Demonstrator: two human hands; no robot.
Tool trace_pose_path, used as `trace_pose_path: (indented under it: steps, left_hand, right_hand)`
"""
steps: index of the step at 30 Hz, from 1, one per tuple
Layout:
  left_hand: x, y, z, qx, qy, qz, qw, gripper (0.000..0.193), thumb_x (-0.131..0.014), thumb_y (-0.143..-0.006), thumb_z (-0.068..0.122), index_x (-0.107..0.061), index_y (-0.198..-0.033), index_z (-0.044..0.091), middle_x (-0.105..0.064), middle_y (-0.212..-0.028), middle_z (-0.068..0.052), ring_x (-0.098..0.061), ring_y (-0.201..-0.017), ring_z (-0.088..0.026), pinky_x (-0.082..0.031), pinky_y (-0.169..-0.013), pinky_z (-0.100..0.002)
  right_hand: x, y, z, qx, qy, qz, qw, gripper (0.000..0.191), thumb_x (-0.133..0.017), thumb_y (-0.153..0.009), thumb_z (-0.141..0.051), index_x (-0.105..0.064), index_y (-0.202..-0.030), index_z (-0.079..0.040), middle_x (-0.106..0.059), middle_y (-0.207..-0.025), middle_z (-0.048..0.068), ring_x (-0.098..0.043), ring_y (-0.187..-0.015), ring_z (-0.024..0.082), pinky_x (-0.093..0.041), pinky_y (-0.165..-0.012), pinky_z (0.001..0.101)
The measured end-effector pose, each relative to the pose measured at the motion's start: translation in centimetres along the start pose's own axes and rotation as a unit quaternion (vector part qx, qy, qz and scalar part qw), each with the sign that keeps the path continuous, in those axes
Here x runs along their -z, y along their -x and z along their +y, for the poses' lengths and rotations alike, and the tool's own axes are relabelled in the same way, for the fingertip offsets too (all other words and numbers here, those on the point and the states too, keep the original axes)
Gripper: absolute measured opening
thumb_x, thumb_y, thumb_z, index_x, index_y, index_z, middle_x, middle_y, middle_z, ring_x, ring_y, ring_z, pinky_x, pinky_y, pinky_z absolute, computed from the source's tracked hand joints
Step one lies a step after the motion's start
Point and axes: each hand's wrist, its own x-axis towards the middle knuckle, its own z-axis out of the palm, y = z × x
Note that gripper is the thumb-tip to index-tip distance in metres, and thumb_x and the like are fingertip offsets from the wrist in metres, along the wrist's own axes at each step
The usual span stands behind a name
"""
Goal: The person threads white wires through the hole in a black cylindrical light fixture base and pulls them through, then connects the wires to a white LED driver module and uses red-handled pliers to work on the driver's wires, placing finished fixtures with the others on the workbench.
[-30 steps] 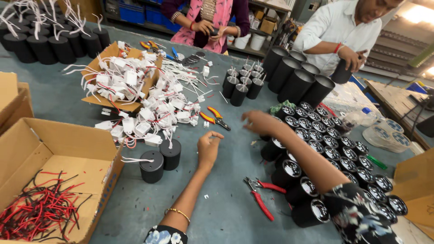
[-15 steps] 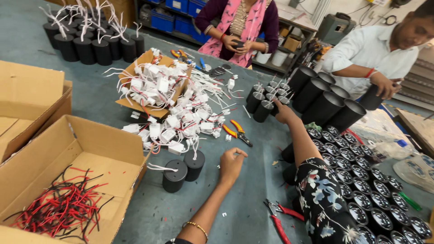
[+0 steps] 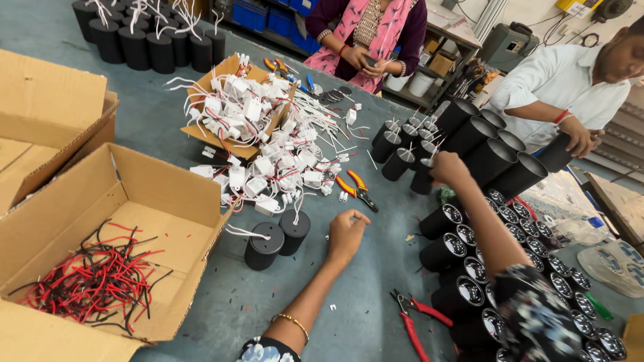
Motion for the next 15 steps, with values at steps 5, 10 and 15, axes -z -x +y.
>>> trace_pose_path:
  steps: [5, 10, 15]
  left_hand:
    - [0.2, 0.0, 0.9, -0.01, -0.022, 0.077, 0.997, 0.011, -0.062, -0.086, 0.011, -0.072, -0.086, 0.004, -0.061, -0.055, -0.008, -0.056, -0.048, -0.015, -0.043, -0.051, -0.038]
    - [0.4, 0.0, 1.3, -0.006, -0.015, 0.142, 0.99, 0.012, -0.06, -0.087, 0.009, -0.07, -0.092, 0.004, -0.062, -0.057, -0.007, -0.055, -0.05, -0.016, -0.042, -0.051, -0.038]
    - [0.2, 0.2, 1.1, 0.004, 0.001, 0.135, 0.991, 0.013, -0.059, -0.089, 0.009, -0.067, -0.095, 0.001, -0.061, -0.056, -0.007, -0.053, -0.05, -0.015, -0.041, -0.051, -0.038]
  right_hand:
    - [5.0, 10.5, -4.4, 0.047, -0.034, -0.111, 0.992, 0.012, -0.071, -0.087, -0.013, -0.07, -0.094, -0.004, -0.075, -0.069, 0.009, -0.075, -0.063, 0.019, -0.06, -0.063, 0.0357]
    - [6.5, 24.0, -10.5, 0.205, -0.122, -0.222, 0.946, 0.025, -0.069, -0.087, -0.014, -0.07, -0.112, -0.012, -0.076, -0.076, 0.007, -0.074, -0.063, 0.021, -0.059, -0.061, 0.0361]
    - [6.4, 32.2, -14.9, 0.355, -0.159, -0.235, 0.891, 0.019, -0.072, -0.089, -0.016, -0.067, -0.103, -0.004, -0.074, -0.093, 0.012, -0.071, -0.085, 0.033, -0.056, -0.074, 0.0413]
